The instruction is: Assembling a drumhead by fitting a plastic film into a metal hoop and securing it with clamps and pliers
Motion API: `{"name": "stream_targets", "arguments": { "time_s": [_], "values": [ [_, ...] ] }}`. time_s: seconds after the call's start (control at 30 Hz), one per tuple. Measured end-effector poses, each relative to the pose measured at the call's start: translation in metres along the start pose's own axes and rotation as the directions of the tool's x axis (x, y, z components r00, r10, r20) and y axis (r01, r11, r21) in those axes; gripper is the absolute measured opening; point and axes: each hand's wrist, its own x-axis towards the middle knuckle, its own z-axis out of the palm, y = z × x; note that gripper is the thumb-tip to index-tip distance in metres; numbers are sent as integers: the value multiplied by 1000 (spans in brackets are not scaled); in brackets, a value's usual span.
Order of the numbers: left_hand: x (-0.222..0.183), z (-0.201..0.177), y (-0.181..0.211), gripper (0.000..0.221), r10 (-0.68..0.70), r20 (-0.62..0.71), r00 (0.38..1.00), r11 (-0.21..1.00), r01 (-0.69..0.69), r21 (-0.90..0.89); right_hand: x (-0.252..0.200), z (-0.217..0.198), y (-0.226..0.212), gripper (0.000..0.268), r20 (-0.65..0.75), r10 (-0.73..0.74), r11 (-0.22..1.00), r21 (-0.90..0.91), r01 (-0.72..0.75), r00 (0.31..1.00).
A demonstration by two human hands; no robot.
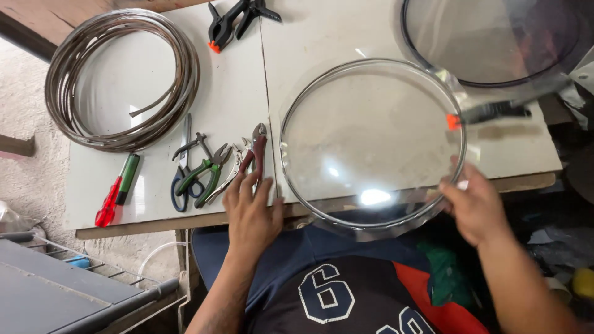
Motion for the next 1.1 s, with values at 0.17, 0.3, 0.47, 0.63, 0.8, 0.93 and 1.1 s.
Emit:
{"name": "stream_targets", "arguments": {
  "time_s": [0.17, 0.3, 0.47, 0.63, 0.8, 0.93, 1.1],
  "values": [
    [17, 24, 0, 43, -82, 109, 991, 986, 65, 154, 84, -2, -42, 13, 64, -17, 934, -355, 39, 998],
    [17, 51, -14, 35, -174, -11, 985, 970, 173, 171, 150, 4, -38, 24, 185, 8, 882, -465, 81, 983],
    [28, 68, -28, 61, -384, 64, 921, 912, 366, 187, 242, 30, -40, 35, 261, -169, 598, -740, 309, 950],
    [32, 62, -37, 51, -334, 37, 942, 934, 325, 149, 303, 70, -46, 71, 248, -401, 212, -912, 352, 882],
    [20, 63, -41, 46, -189, -168, 968, 972, 208, 106, 276, 92, -71, 57, 290, -514, 197, -877, 439, 808],
    [-8, 66, -28, 27, -87, -313, 946, 993, 57, -103, 207, 90, -92, 52, 357, -667, 135, -805, 577, 654],
    [-53, 52, 16, 11, -295, 54, 954, 869, 291, -400, 81, 64, -41, 21, 273, -855, 204, -604, 770, 441]
  ]
}}
